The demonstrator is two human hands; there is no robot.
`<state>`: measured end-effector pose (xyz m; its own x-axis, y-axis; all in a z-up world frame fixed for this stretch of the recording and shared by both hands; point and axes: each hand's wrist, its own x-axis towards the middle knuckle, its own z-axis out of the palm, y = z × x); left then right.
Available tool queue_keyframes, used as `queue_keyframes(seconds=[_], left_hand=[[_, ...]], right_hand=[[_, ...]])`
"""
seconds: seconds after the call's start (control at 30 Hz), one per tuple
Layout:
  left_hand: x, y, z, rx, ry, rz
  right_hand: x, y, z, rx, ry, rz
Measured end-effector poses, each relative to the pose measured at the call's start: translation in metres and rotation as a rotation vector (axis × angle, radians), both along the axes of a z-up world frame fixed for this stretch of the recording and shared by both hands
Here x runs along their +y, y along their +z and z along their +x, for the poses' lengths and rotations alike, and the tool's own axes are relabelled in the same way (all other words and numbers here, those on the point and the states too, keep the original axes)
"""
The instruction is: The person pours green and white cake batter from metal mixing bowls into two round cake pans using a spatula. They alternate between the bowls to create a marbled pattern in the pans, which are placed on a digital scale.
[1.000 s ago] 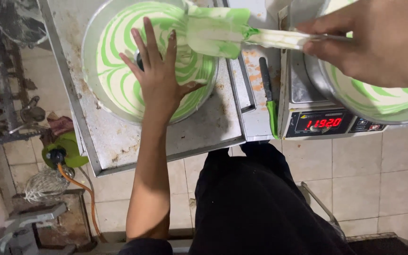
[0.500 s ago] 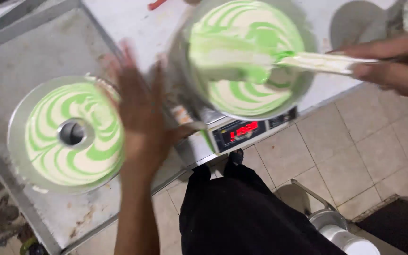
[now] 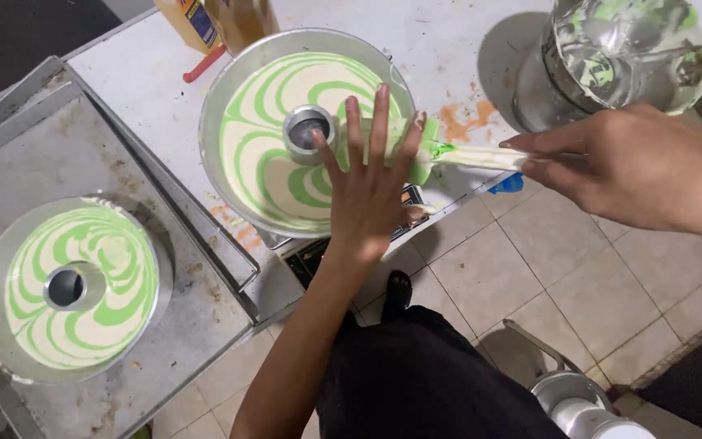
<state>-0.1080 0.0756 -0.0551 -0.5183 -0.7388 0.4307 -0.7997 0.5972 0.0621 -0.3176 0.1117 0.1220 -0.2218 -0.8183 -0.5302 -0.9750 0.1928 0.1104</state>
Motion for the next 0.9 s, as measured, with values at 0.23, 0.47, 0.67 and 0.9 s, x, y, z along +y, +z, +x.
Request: queue_keyframes(seconds=[0.23,0.47,0.67,0.9], left_hand=[[-0.014,-0.008,0.009,-0.221,0.161,0.078],[-0.027,-0.033,0.03,-0.205,0.185,-0.022],[-0.031,-0.038,0.027,0.185,0.057,0.398],[-0.025,0.011,0.008,0.51,0.229,0.774]], right_hand=[[0.014,-0.029,-0.048,-0.186,0.082,-0.177],[0.03,-0.053,-0.083,-0.362,0.041,-0.367],[0.034,-0.064,-0.088,-0.489,-0.059,-0.364],[0.027,-0.062,-0.075,-0.486,0.003,-0.314]])
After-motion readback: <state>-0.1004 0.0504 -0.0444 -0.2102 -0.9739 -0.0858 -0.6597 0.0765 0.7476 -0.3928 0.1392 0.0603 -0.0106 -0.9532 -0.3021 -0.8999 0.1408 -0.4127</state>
